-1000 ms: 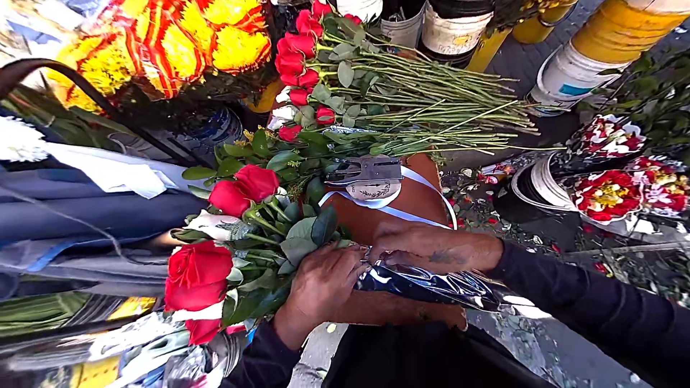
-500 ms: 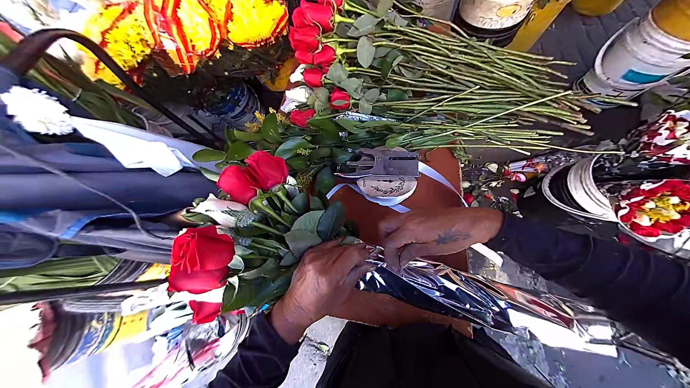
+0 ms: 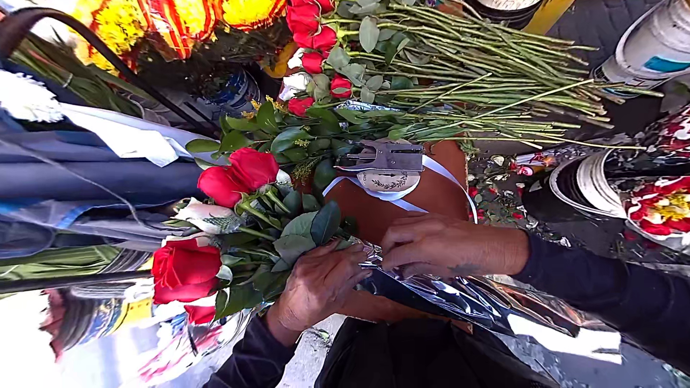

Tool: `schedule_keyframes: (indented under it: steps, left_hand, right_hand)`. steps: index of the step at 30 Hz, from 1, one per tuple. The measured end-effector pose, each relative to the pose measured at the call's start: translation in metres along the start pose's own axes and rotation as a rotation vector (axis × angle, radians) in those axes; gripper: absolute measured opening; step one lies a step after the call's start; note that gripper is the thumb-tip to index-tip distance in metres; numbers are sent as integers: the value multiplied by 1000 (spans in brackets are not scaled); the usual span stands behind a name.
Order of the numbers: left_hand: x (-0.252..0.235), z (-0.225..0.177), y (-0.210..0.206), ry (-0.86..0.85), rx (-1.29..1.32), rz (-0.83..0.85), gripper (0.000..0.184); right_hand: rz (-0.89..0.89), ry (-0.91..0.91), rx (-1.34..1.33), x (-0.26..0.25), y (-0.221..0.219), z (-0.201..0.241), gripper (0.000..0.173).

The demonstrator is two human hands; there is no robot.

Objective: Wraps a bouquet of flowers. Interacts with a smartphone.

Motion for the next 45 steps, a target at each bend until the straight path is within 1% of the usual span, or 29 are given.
schedule_keyframes:
  steps: [2,4,7,11,17,21,26,29,31,38,41,45]
  left_hand:
    - [-1,1,0,-2,1,3,19]
    - [-1,2,-1,-3,1,0,19]
    - [-1,3,-1,0,8,-2,21]
    - [-1,2,-1,-7,7,-9,23]
    - [-2,3,-1,-5,4,-5,22]
    - [-1,2,-1,-7,7,-4,22]
    - [1,2,0,-11,18,-8,21]
    - [3,2,0,-24,33,-11,20]
    - [3,2,0,-28,49,-4,19]
    - [6,1,2,-39,84,-7,17]
    - [7,-1,3,-67,80,0,19]
    - [9,-2,4,-83,88,3,20]
  right_hand:
    - [-19,25,164,1,-5,7,15]
    - [-75,30,270,5,-8,9,19]
    - [-136,44,294,11,-12,11,22]
    - [-215,189,266,15,-16,15,23]
    - [-218,243,276,12,-20,19,17]
    - [-288,165,223,10,-20,14,11]
    - [-407,-12,-4,19,-17,0,14]
    - [-400,-54,-121,23,-14,-3,14]
    - [-392,-62,-154,24,-8,-1,14]
    - [-308,-109,11,22,-18,15,21]
    - [-344,-136,57,22,-18,19,19]
    - [-364,-109,93,19,-18,26,17]
Point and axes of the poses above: each hand's wrist, its own x-axis away from the middle knuckle, its own y-axis out of the back of the hand, z = x × y, the point moved 6 cm from there along -x, towards the middle knuckle, and after that the axes turned 4 degrees about -x, right-handed, at the moved point
